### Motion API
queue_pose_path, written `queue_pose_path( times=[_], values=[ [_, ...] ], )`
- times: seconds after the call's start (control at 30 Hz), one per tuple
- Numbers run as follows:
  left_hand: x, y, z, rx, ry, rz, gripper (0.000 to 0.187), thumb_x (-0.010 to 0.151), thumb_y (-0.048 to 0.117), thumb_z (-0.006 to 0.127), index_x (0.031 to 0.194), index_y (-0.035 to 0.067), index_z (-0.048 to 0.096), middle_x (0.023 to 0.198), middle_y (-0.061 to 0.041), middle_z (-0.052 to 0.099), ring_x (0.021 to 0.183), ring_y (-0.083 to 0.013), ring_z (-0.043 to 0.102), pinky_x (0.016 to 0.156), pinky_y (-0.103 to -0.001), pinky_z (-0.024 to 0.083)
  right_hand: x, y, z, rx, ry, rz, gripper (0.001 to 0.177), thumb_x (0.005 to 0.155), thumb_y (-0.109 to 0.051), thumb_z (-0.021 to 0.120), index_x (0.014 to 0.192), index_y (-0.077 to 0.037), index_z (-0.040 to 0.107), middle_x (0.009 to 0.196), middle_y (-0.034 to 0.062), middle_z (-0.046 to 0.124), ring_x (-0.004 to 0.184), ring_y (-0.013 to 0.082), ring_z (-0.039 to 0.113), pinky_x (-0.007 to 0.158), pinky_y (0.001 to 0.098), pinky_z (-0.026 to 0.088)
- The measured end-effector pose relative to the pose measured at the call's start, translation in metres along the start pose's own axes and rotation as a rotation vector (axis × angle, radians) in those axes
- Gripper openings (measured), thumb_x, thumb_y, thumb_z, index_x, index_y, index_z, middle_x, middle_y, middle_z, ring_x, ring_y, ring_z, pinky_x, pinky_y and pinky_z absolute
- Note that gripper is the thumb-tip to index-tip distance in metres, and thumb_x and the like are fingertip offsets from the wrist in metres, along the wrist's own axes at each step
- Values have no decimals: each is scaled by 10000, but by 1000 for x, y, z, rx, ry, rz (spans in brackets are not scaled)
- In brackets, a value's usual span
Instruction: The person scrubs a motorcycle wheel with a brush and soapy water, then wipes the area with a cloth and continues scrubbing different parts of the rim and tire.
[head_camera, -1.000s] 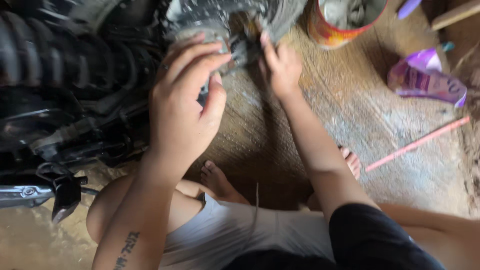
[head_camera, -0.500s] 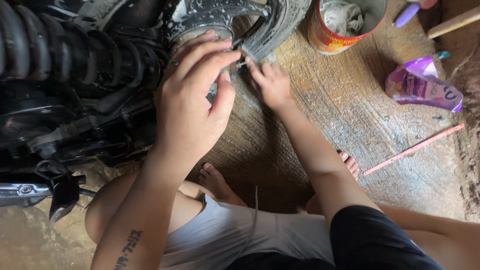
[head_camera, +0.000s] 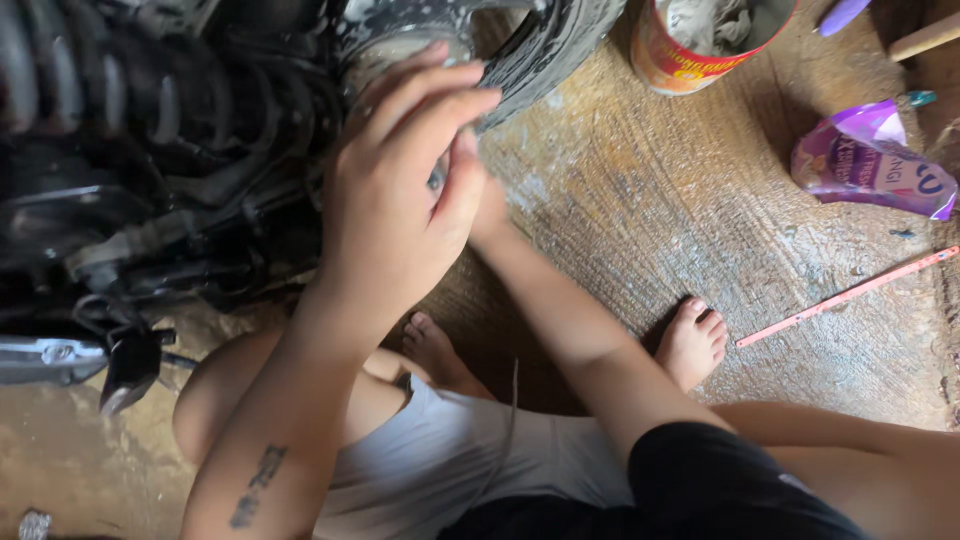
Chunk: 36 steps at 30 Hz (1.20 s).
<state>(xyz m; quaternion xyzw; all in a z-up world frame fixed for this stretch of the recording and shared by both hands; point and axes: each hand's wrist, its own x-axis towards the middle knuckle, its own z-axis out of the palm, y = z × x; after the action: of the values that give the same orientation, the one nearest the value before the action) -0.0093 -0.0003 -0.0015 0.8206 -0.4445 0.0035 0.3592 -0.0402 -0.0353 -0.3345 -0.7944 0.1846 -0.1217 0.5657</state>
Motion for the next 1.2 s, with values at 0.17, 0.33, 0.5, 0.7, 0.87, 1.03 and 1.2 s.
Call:
queue_pose_path(
  times=[0.17,0.33,0.5,0.7,0.87,1.03,1.2],
  values=[
    [-1,2,-5,91,-25,-7,238,1006,-32,657,1229,40,701,1342,-94,655,1379,-275,581,1175,-377,494,8,-12,-17,-428,-79,-45,354,998,-345,606,1325,-214,567,1119,89,687,934,319,701,722,476,545],
    [2,2,-12,95,2,-11,208,1038,-19,660,1229,52,698,1347,-76,657,1388,-261,580,1185,-367,496,21,15,-89,-615,203,-302,522,914,-319,709,1398,-165,593,983,129,637,752,327,663,619,445,544],
    [1,1,-11,68,8,-16,211,1045,-20,654,1235,61,699,1350,-73,653,1390,-264,575,1197,-369,490,8,10,-34,-453,65,-128,456,985,-343,616,1391,-140,578,1007,156,656,812,362,682,615,481,525],
    [1,-2,-6,95,-33,-12,231,1032,-33,652,1240,56,700,1348,-76,654,1394,-269,577,1205,-378,483,4,-29,18,-213,-357,305,479,958,-461,454,1316,-167,573,1198,224,706,1097,427,675,915,498,532],
    [4,4,-6,79,-38,-9,248,1008,-29,652,1238,52,698,1341,-91,653,1367,-280,583,1188,-390,484,2,-47,28,-36,-132,428,493,1019,-434,407,1344,-84,527,1172,205,693,1052,419,670,856,513,511],
    [4,-2,-8,105,-40,-3,232,1016,-32,644,1231,44,687,1340,-92,659,1368,-280,596,1191,-384,487,1,-8,112,965,141,369,415,1088,-351,441,1276,-28,621,1170,164,689,1057,274,648,906,433,533],
    [1,-18,-10,125,-27,-17,219,1029,-44,632,1223,43,684,1334,-89,669,1362,-268,614,1191,-374,497,12,17,141,1472,354,709,408,1039,-310,501,1210,34,640,1059,165,710,924,263,671,824,433,548]
  ],
)
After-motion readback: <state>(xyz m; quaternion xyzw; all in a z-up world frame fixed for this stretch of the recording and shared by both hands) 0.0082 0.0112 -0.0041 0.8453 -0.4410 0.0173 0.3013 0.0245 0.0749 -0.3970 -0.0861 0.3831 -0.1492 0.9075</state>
